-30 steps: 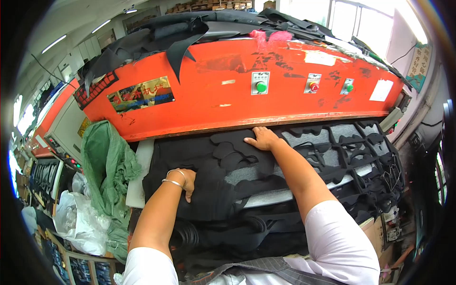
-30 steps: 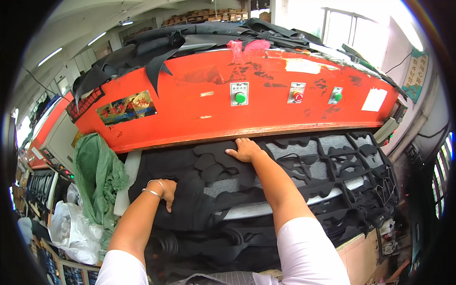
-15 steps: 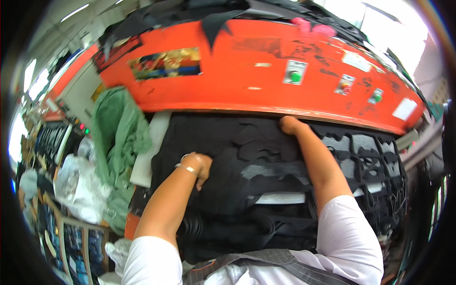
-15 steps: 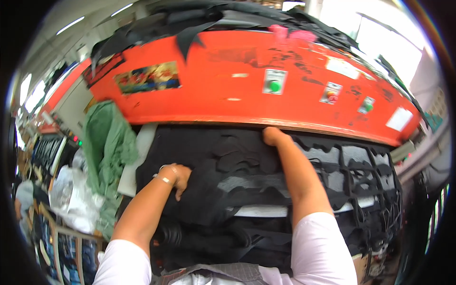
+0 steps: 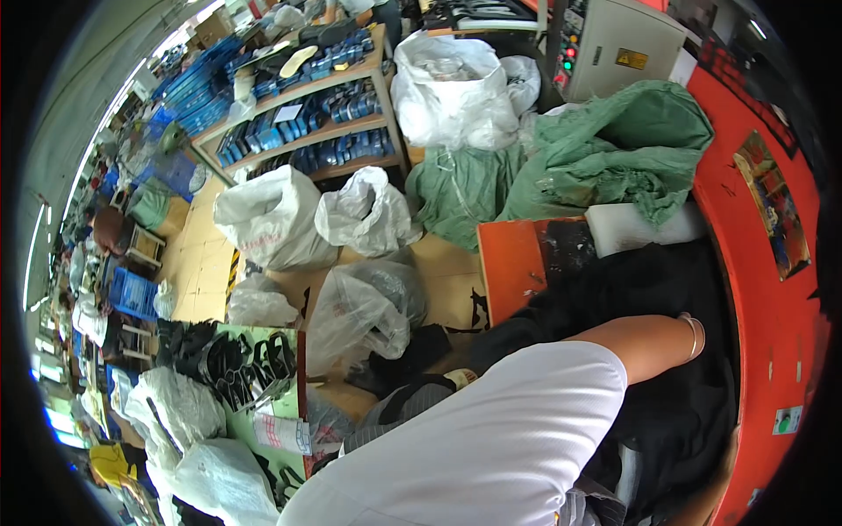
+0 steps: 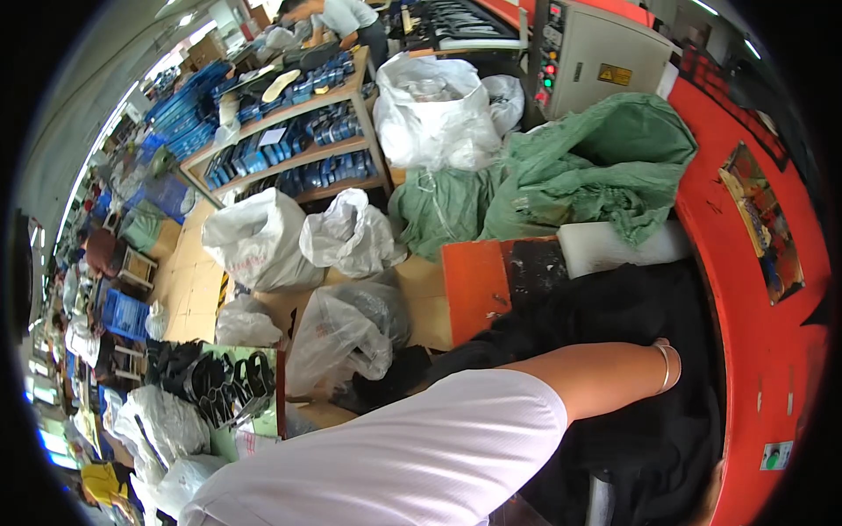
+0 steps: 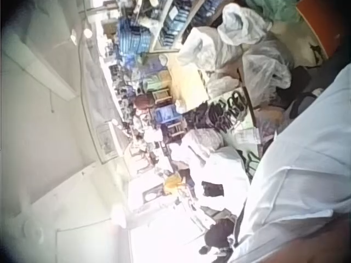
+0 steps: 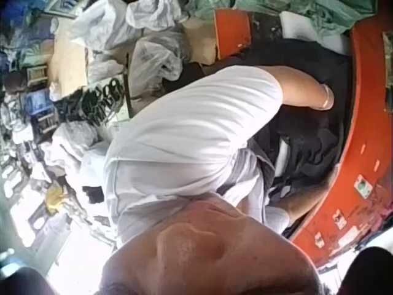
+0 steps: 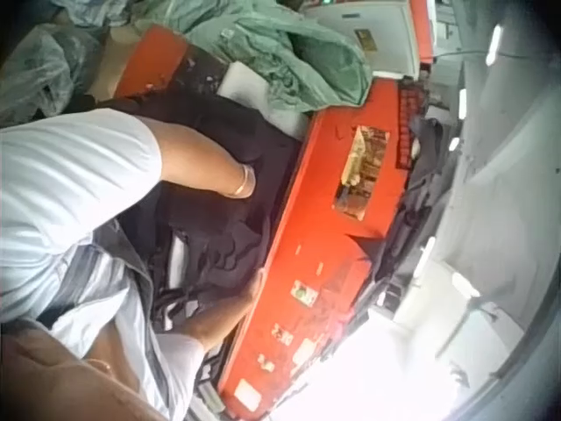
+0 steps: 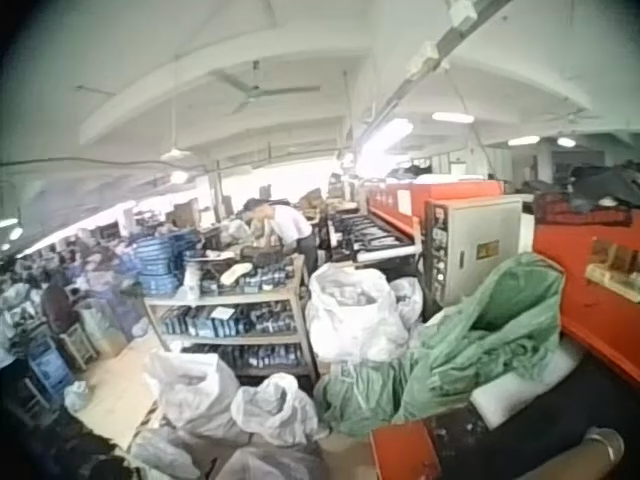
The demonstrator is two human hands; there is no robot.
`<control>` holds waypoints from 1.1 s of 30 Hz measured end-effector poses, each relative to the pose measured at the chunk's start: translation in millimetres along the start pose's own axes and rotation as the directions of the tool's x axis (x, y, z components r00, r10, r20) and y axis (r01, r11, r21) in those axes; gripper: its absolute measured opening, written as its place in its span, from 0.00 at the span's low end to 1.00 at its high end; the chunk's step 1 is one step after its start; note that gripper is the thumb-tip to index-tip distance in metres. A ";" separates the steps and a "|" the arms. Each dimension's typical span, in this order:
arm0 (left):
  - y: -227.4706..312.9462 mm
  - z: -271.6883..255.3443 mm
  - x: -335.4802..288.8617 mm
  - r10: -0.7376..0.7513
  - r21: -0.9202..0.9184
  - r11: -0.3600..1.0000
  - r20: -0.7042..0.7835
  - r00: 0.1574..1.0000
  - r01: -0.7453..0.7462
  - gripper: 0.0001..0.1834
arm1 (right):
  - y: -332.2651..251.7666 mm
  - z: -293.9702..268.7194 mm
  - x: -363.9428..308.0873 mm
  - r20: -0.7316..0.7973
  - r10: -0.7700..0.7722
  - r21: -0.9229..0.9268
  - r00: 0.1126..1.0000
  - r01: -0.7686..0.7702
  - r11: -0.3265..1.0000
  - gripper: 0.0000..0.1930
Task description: Cutting out shoe upper components from a sheet of material using a hydraulic clicker press and metal dies.
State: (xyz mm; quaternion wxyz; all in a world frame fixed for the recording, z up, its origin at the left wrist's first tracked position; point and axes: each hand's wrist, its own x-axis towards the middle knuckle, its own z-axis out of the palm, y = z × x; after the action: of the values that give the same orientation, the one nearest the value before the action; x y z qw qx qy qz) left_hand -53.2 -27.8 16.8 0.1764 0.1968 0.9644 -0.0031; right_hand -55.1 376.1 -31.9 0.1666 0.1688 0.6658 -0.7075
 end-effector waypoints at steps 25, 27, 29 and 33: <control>-256.3 139.8 -226.8 -0.090 -0.604 0.500 -0.749 0.656 -0.621 0.12 | -22.0 329.1 -221.2 0.472 -0.500 -0.781 0.727 0.608 0.147 0.23; -242.6 149.3 -247.9 -0.074 -0.665 0.322 -0.727 0.682 -0.674 0.14 | -36.0 360.0 -187.7 0.254 -0.653 -0.625 0.713 0.637 0.452 0.13; -234.4 150.1 -259.6 -0.073 -0.714 0.141 -0.699 0.712 -0.686 0.15 | -30.1 373.9 -114.6 0.101 -0.611 -0.186 0.785 0.618 0.764 0.06; -179.4 88.8 -195.1 -0.047 -0.745 -0.246 -0.630 0.775 -0.620 0.17 | -9.8 378.3 1.4 0.154 -0.737 0.154 0.658 0.721 0.675 0.11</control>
State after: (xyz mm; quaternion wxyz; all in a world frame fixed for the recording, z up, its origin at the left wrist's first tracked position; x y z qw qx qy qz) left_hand 76.5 -273.8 -11.2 0.0343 0.2230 0.5440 0.8082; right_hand -67.2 -1.0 -2.5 -0.0708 -0.1793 0.6282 -0.7538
